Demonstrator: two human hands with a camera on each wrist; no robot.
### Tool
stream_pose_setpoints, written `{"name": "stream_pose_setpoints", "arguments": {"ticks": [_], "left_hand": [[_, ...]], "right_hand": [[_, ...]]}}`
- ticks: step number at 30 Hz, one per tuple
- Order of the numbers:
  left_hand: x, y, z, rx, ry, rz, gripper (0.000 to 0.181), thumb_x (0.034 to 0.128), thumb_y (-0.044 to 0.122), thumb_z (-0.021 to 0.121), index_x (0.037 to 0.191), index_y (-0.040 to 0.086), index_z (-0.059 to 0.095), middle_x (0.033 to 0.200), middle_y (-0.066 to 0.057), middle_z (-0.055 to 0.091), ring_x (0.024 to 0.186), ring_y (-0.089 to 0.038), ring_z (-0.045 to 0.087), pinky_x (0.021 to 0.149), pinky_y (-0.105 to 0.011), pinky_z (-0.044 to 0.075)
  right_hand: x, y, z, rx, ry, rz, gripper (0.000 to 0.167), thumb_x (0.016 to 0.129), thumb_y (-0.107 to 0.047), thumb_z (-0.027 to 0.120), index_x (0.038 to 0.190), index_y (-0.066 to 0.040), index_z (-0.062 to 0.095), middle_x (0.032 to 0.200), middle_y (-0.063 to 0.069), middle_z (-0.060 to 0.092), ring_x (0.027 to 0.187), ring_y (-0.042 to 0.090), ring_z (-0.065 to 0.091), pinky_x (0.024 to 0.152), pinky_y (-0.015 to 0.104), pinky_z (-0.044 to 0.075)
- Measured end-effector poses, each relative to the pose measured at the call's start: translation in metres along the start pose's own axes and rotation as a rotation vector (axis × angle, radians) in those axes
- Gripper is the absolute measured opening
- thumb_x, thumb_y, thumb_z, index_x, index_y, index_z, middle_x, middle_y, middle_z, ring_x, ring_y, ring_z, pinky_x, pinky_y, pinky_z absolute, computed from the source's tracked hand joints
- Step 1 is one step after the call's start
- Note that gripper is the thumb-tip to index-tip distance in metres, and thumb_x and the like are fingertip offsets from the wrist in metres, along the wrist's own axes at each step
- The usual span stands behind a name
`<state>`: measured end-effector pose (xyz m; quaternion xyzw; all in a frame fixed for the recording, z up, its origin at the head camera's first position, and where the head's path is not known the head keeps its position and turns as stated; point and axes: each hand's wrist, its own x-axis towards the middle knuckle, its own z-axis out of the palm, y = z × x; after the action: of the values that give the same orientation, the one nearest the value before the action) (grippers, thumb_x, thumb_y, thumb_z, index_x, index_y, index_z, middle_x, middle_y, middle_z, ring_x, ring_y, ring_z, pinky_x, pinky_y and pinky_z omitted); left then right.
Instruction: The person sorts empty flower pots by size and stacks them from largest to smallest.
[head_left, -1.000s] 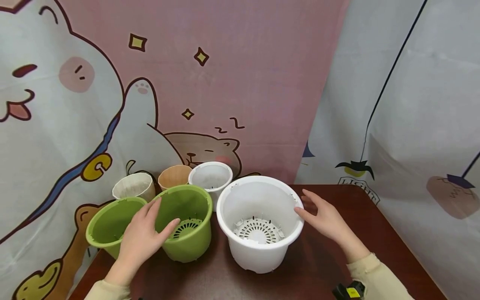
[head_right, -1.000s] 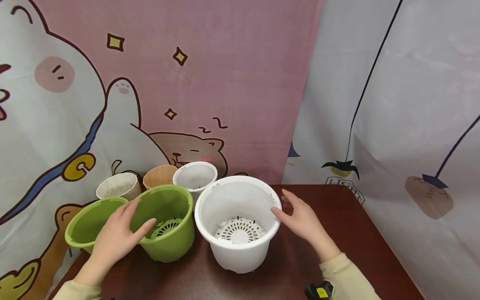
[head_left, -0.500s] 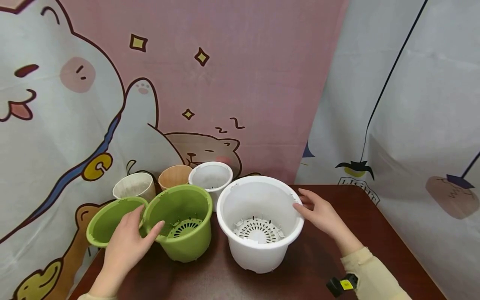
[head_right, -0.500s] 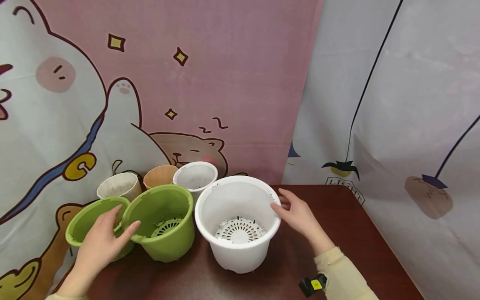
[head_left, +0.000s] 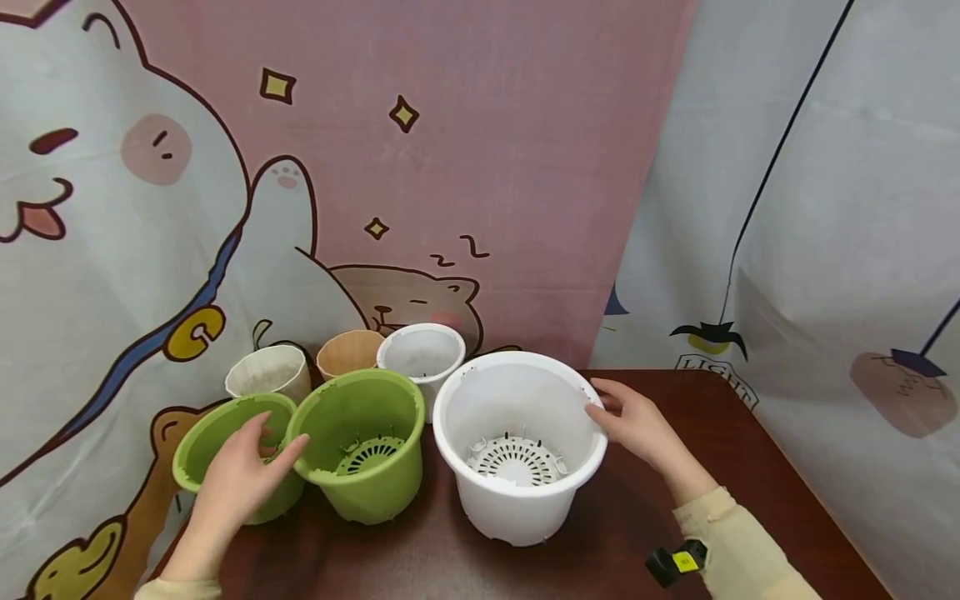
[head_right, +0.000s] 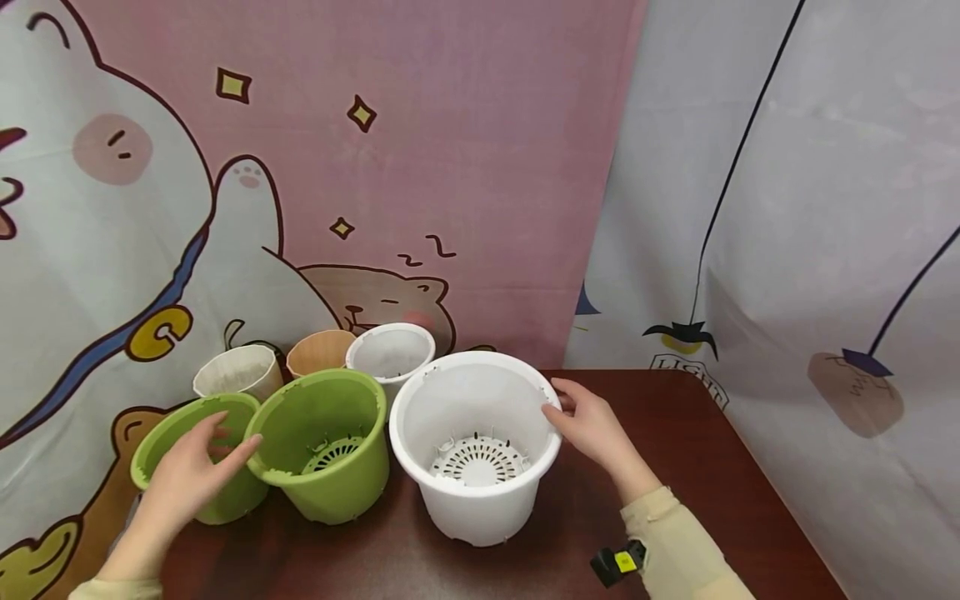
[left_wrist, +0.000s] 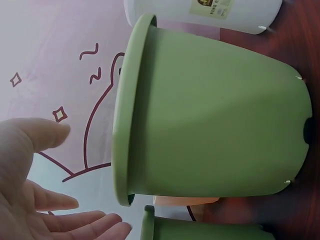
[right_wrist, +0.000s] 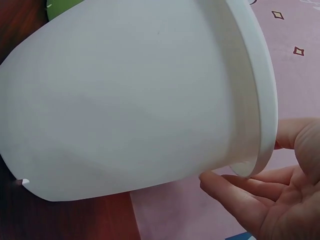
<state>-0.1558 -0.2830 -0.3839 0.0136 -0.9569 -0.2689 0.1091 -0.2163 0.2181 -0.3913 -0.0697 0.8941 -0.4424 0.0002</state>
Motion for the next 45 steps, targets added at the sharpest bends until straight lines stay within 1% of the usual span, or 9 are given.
{"name": "stream_pose_setpoints", "arguments": {"ticks": [3, 9, 11, 13, 16, 20, 24, 32, 45], "left_hand": [[0.006, -0.002, -0.001, -0.003, -0.038, -0.023, 0.085, 0.0952, 0.051, 0.059, 0.141, -0.016, 0.035, 0.122, -0.038, 0.055, 0.098, -0.043, 0.066, 0.084, -0.059, 0.049], [0.018, -0.002, -0.002, 0.022, -0.092, -0.044, 0.083, 0.0946, 0.051, 0.060, 0.139, -0.015, 0.038, 0.120, -0.035, 0.058, 0.104, -0.047, 0.061, 0.085, -0.057, 0.048], [0.022, -0.002, -0.002, 0.009, -0.122, -0.055, 0.081, 0.0950, 0.049, 0.060, 0.140, -0.014, 0.037, 0.120, -0.035, 0.058, 0.095, -0.042, 0.065, 0.083, -0.055, 0.050], [0.025, -0.002, -0.003, -0.015, -0.152, -0.069, 0.080, 0.0955, 0.047, 0.061, 0.141, -0.014, 0.035, 0.120, -0.036, 0.058, 0.083, -0.034, 0.069, 0.079, -0.052, 0.052], [0.028, -0.003, -0.003, -0.048, -0.187, -0.082, 0.078, 0.0967, 0.043, 0.060, 0.142, -0.015, 0.033, 0.120, -0.038, 0.056, 0.065, -0.021, 0.069, 0.072, -0.047, 0.055], [0.031, -0.006, -0.002, -0.067, -0.212, -0.085, 0.073, 0.0972, 0.036, 0.061, 0.141, -0.016, 0.035, 0.119, -0.039, 0.056, 0.061, -0.018, 0.068, 0.070, -0.044, 0.056], [0.035, -0.008, 0.000, -0.084, -0.218, -0.084, 0.067, 0.0964, 0.028, 0.063, 0.139, -0.016, 0.036, 0.115, -0.037, 0.058, 0.060, -0.018, 0.067, 0.070, -0.043, 0.056], [0.041, -0.012, 0.007, -0.147, -0.213, -0.091, 0.055, 0.0926, 0.010, 0.064, 0.133, -0.019, 0.040, 0.107, -0.039, 0.060, 0.057, -0.022, 0.068, 0.056, -0.037, 0.058], [0.046, -0.013, 0.011, -0.139, -0.207, -0.097, 0.040, 0.0905, 0.007, 0.064, 0.120, -0.016, 0.051, 0.093, -0.028, 0.064, 0.056, -0.021, 0.066, 0.054, -0.038, 0.058]], "right_hand": [[0.001, -0.001, 0.000, 0.020, -0.004, 0.004, 0.058, 0.097, -0.021, 0.063, 0.143, 0.007, 0.043, 0.127, 0.030, 0.058, 0.097, 0.033, 0.068, 0.071, 0.040, 0.060], [0.001, -0.002, 0.001, 0.032, 0.001, 0.025, 0.054, 0.097, -0.018, 0.063, 0.142, 0.005, 0.045, 0.124, 0.029, 0.059, 0.091, 0.028, 0.069, 0.069, 0.038, 0.060], [0.002, -0.001, 0.001, 0.037, 0.000, 0.029, 0.053, 0.097, -0.018, 0.063, 0.141, 0.005, 0.046, 0.124, 0.028, 0.060, 0.090, 0.027, 0.069, 0.069, 0.038, 0.060], [0.002, -0.002, 0.001, 0.045, -0.001, 0.028, 0.052, 0.097, -0.017, 0.063, 0.141, 0.005, 0.047, 0.123, 0.028, 0.060, 0.088, 0.027, 0.069, 0.069, 0.038, 0.060], [0.003, -0.001, 0.002, 0.054, 0.001, 0.025, 0.050, 0.097, -0.016, 0.062, 0.140, 0.005, 0.048, 0.121, 0.028, 0.061, 0.086, 0.025, 0.069, 0.068, 0.038, 0.060], [0.004, -0.001, 0.002, 0.060, 0.006, 0.027, 0.048, 0.096, -0.016, 0.062, 0.139, 0.004, 0.050, 0.119, 0.026, 0.062, 0.085, 0.024, 0.068, 0.066, 0.037, 0.060], [0.004, 0.000, 0.003, 0.071, 0.004, 0.027, 0.047, 0.097, -0.015, 0.062, 0.138, 0.004, 0.051, 0.119, 0.025, 0.062, 0.085, 0.024, 0.068, 0.066, 0.037, 0.060], [0.002, -0.002, 0.003, 0.103, 0.016, 0.033, 0.045, 0.097, -0.013, 0.063, 0.136, 0.005, 0.052, 0.118, 0.026, 0.062, 0.085, 0.025, 0.069, 0.066, 0.036, 0.060], [0.001, 0.001, 0.006, 0.203, 0.038, 0.067, 0.045, 0.097, -0.011, 0.062, 0.136, 0.007, 0.051, 0.120, 0.028, 0.061, 0.087, 0.028, 0.069, 0.067, 0.039, 0.060]]}}
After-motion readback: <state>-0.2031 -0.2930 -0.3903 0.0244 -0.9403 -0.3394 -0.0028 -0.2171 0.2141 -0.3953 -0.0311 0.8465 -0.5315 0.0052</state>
